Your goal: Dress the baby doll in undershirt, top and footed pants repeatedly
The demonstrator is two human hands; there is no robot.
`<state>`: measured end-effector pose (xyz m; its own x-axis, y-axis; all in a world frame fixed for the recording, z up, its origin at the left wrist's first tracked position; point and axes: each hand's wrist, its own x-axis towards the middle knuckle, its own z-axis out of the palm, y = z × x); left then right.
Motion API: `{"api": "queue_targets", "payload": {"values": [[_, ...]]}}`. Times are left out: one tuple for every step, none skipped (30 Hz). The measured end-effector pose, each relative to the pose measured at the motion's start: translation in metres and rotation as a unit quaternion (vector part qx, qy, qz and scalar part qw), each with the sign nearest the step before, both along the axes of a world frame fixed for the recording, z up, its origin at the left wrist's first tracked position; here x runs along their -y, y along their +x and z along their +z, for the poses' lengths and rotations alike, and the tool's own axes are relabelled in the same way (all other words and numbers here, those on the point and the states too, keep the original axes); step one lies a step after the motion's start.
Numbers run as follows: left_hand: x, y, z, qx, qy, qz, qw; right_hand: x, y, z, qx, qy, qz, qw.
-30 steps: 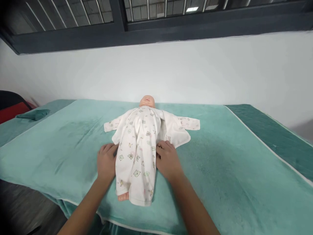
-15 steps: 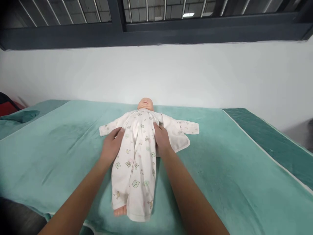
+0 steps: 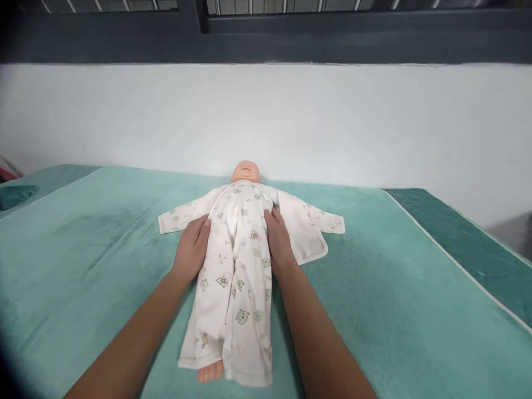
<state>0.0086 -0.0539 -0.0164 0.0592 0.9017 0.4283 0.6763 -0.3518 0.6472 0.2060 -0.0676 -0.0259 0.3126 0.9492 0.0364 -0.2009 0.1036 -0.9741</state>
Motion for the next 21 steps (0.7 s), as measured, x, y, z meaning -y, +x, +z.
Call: {"api": "queue_targets", "payload": {"values": [[0.001,-0.007,-0.007,-0.020,0.012,0.017,1.000,0.002,0.002,0.001,0.001,-0.014,-0.002,1.000],[0.002,-0.016,-0.014,-0.039,0.024,0.038,0.998,0.005,0.005,0.002,0.013,-0.023,-0.013,1.000],[0.003,-0.025,-0.020,-0.054,0.033,0.067,0.996,0.009,0.010,0.002,0.038,-0.025,-0.037,0.998],[0.005,-0.035,-0.026,-0.066,0.036,0.100,0.992,0.012,0.017,0.002,0.075,-0.017,-0.076,0.994],[0.006,-0.044,-0.030,-0.077,0.030,0.134,0.988,0.016,0.026,0.001,0.121,-0.009,-0.122,0.985],[0.008,-0.052,-0.034,-0.087,0.019,0.166,0.982,0.021,0.036,-0.001,0.178,-0.008,-0.171,0.969],[0.009,-0.058,-0.036,-0.099,0.005,0.192,0.976,0.026,0.046,-0.003,0.238,-0.016,-0.219,0.946],[0.010,-0.063,-0.038,-0.112,-0.008,0.209,0.971,0.031,0.055,-0.006,0.304,-0.039,-0.257,0.916],[0.012,-0.066,-0.038,-0.125,-0.017,0.218,0.968,0.036,0.063,-0.009,0.370,-0.079,-0.285,0.881],[0.013,-0.068,-0.038,-0.136,-0.022,0.220,0.966,0.041,0.070,-0.011,0.430,-0.121,-0.302,0.842],[0.013,-0.068,-0.038,-0.145,-0.024,0.220,0.964,0.045,0.074,-0.013,0.478,-0.163,-0.306,0.807],[0.014,-0.067,-0.037,-0.154,-0.026,0.218,0.964,0.049,0.077,-0.015,0.509,-0.200,-0.302,0.781],[0.015,-0.066,-0.036,-0.161,-0.028,0.214,0.963,0.052,0.079,-0.016,0.524,-0.230,-0.290,0.767],[0.015,-0.065,-0.035,-0.169,-0.032,0.212,0.962,0.053,0.080,-0.017,0.526,-0.256,-0.271,0.764],[0.016,-0.064,-0.034,-0.178,-0.036,0.210,0.961,0.054,0.081,-0.018,0.518,-0.278,-0.251,0.769],[0.016,-0.064,-0.034,-0.190,-0.040,0.209,0.959,0.053,0.082,-0.018,0.501,-0.292,-0.230,0.781],[0.016,-0.063,-0.034,-0.201,-0.043,0.209,0.956,0.051,0.083,-0.018,0.472,-0.291,-0.214,0.804],[0.016,-0.063,-0.034,-0.210,-0.045,0.210,0.954,0.048,0.084,-0.017,0.434,-0.274,-0.203,0.834],[0.016,-0.063,-0.035,-0.216,-0.046,0.212,0.952,0.044,0.084,-0.015,0.391,-0.244,-0.194,0.866],[0.016,-0.064,-0.035,-0.218,-0.044,0.214,0.951,0.040,0.082,-0.012,0.348,-0.209,-0.188,0.894],[0.016,-0.064,-0.036,-0.218,-0.041,0.215,0.951,0.037,0.079,-0.008,0.312,-0.175,-0.182,0.916]]}}
